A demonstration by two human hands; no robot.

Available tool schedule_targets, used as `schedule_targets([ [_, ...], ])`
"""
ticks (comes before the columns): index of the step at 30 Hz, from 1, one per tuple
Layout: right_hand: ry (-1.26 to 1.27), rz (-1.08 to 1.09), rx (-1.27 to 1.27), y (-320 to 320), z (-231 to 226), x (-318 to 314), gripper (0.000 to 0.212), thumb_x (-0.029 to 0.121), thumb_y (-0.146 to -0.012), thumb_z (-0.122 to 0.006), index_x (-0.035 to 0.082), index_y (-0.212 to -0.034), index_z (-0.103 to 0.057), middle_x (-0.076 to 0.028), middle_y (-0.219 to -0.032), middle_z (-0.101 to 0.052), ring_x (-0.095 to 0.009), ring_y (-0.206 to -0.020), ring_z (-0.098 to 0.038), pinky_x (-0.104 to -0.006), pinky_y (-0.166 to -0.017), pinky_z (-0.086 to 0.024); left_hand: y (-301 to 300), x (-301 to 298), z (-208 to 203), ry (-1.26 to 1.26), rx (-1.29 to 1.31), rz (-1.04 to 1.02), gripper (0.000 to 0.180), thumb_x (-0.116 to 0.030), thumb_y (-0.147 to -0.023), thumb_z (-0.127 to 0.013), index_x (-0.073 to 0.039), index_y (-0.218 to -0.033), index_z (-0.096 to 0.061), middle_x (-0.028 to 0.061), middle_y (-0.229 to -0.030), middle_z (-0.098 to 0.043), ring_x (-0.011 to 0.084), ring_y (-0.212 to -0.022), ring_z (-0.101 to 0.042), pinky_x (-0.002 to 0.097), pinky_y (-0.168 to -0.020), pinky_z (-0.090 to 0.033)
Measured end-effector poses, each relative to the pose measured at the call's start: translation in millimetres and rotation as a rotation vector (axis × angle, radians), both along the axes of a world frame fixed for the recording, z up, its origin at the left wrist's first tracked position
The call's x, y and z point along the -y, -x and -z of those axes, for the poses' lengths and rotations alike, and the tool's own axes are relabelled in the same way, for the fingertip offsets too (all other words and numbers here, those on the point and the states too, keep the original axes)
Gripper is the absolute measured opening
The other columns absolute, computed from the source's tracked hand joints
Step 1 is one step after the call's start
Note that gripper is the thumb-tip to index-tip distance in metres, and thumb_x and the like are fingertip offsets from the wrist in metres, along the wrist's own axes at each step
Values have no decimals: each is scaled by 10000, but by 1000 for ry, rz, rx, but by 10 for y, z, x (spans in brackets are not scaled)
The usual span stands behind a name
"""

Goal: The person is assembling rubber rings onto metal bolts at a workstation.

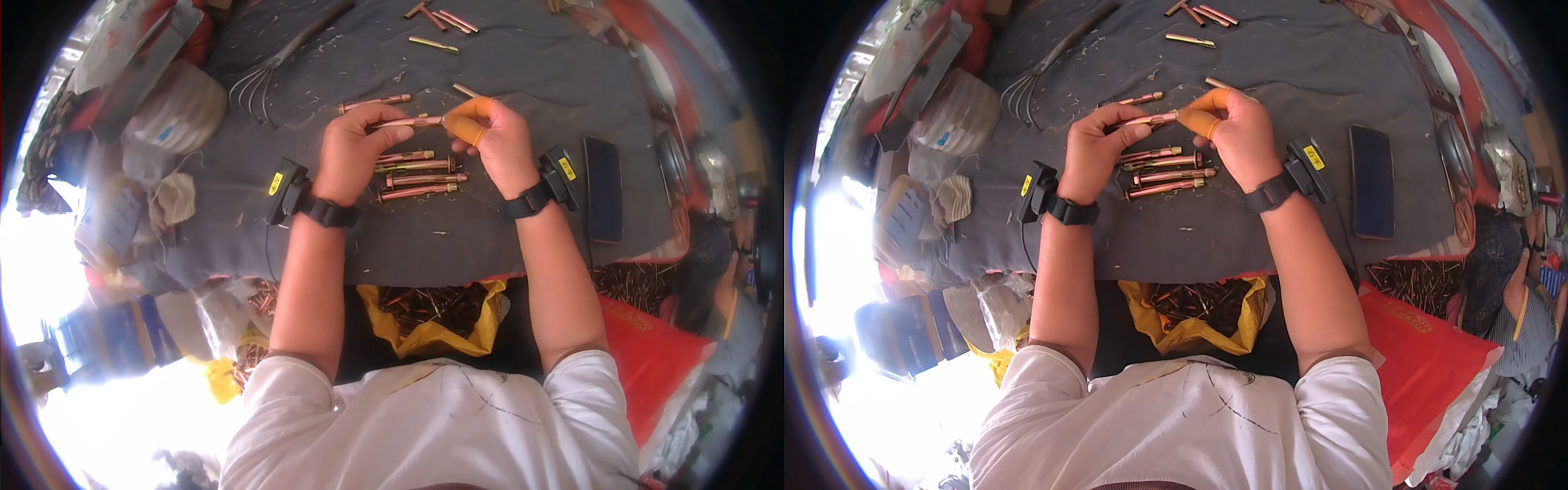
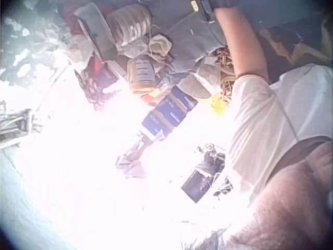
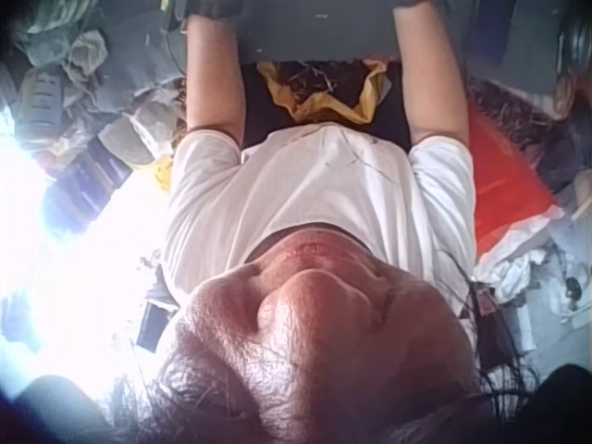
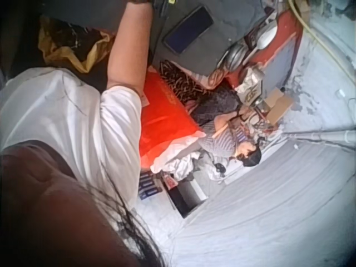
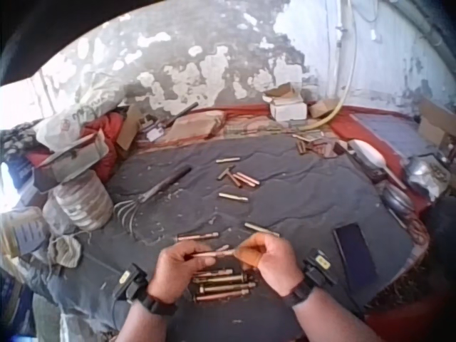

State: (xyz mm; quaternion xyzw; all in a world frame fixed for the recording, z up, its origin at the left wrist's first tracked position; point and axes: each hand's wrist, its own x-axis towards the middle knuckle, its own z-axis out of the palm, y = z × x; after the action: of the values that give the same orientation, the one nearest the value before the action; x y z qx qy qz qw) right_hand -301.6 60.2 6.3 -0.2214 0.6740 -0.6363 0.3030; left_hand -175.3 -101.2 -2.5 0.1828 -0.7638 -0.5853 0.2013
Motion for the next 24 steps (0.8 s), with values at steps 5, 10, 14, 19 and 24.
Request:
schedule_targets([
  [5, 219, 50, -220, -65, 25, 53, 196, 52, -796, -713, -5, -971, -647, -53, -866, -672, -122, -790, -632, -235, -726, -497, -21, 10, -37, -179, 47, 4, 176, -98, -817, -720, 8, -952, -682, -12, -798, -629, 57, -738, -539, 210, -655, -432],
  [10, -9, -43, -104, 26, 27, 4, 246, -14, -767, -716, 1, -1003, -647, -62, -963, -675, -130, -881, -631, -248, -766, -504, -41, 21, -33, -151, 32, 38, 148, -115, -868, -678, -28, -987, -664, -55, -773, -569, 8, -602, -405, 169, -516, -323],
  [14, 147, 4, -322, 14, 47, 16, 258, 2, -769, -716, 11, -1018, -651, -62, -984, -674, -132, -913, -629, -256, -798, -501, -39, 4, -41, -204, 16, 29, 147, -112, -865, -680, -27, -984, -665, -55, -764, -563, 8, -593, -401, 169, -513, -324],
  [19, 185, -79, -87, 45, 112, -6, 301, -23, -752, -700, 51, -1040, -657, -33, -1092, -657, -157, -1006, -613, -287, -859, -488, -53, -10, -79, -186, 29, 46, 149, -114, -865, -681, -29, -986, -664, -53, -756, -555, 9, -594, -402, 168, -515, -327],
  [24, 158, 24, -558, 17, -29, 1, 221, 25, -785, -711, 49, -1002, -677, -70, -1121, -647, -175, -987, -624, -282, -878, -476, -40, -17, -69, -183, 41, 42, 149, -113, -866, -681, -28, -986, -663, -54, -749, -552, 9, -590, -404, 168, -517, -326],
])
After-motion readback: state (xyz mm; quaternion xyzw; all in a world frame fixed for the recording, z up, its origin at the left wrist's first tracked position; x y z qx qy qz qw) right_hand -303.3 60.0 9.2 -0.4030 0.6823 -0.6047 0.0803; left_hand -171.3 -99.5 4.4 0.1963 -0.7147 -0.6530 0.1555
